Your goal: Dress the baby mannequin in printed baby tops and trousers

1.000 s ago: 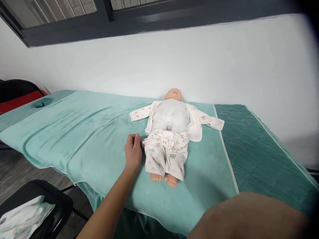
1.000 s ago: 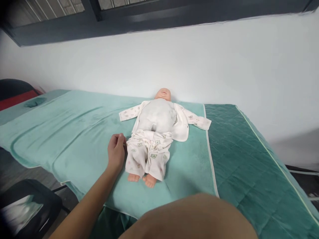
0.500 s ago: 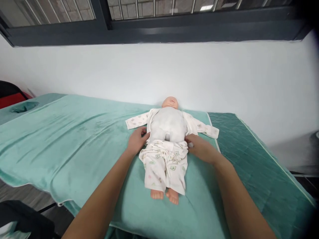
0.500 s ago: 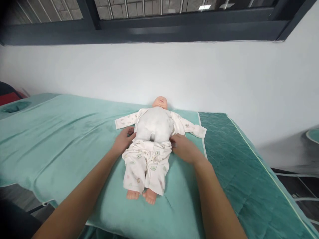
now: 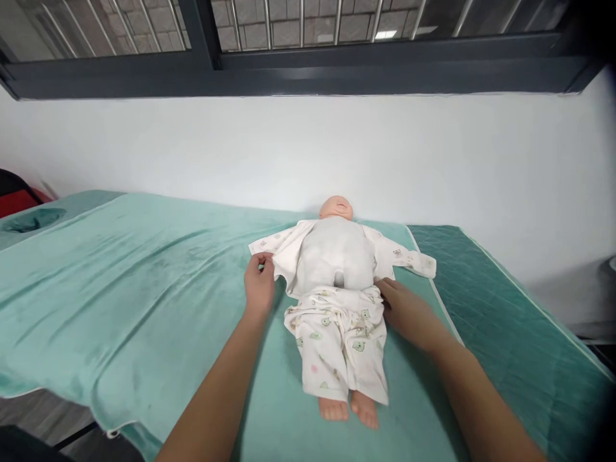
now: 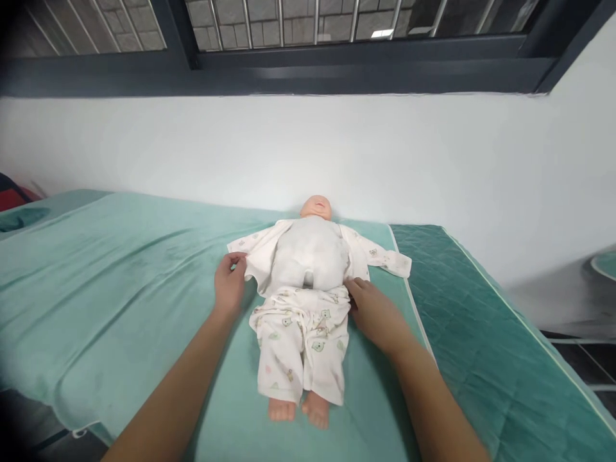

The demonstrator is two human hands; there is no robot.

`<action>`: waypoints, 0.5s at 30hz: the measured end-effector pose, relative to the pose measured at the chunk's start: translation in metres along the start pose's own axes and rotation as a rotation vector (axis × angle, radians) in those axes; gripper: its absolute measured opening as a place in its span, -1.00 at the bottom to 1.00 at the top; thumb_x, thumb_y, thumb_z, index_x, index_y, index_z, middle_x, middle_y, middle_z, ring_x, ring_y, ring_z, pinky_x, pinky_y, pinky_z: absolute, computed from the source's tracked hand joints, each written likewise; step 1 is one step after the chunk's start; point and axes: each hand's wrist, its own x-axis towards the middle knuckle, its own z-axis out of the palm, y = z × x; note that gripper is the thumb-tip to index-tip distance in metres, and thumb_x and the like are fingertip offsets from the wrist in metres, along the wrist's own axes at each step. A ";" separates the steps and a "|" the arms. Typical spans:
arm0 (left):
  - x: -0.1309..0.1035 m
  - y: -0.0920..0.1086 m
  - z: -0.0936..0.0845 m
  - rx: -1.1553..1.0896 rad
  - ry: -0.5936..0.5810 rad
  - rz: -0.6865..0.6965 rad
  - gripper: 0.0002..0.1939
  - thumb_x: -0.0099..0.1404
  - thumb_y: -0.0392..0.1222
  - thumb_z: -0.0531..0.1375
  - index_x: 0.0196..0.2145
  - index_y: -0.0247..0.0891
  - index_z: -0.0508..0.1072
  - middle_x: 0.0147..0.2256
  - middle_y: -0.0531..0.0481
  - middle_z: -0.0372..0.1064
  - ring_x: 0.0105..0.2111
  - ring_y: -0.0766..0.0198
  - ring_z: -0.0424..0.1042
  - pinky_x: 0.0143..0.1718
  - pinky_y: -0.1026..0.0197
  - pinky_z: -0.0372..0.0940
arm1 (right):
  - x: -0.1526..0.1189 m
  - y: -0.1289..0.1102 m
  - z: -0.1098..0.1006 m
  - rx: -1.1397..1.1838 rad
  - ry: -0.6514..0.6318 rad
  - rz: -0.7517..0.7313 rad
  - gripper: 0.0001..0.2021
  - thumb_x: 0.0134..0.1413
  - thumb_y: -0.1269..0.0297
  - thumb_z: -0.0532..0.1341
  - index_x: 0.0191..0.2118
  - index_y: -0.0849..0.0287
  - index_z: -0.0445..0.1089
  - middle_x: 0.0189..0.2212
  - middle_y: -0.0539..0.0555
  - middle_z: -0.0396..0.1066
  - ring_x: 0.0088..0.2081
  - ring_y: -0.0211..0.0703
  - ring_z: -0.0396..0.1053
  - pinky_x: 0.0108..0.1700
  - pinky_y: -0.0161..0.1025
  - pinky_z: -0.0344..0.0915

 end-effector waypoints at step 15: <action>0.002 -0.017 -0.014 -0.051 0.181 0.021 -0.59 -0.02 -0.45 0.06 -0.21 -0.20 0.48 -0.23 0.01 0.29 -0.20 0.24 0.31 -0.14 0.20 0.21 | -0.065 0.050 0.003 -0.407 0.399 0.085 -0.73 0.21 0.46 0.05 -0.27 0.16 0.51 -0.25 0.14 0.43 -0.20 0.04 0.28 -0.14 -0.06 0.25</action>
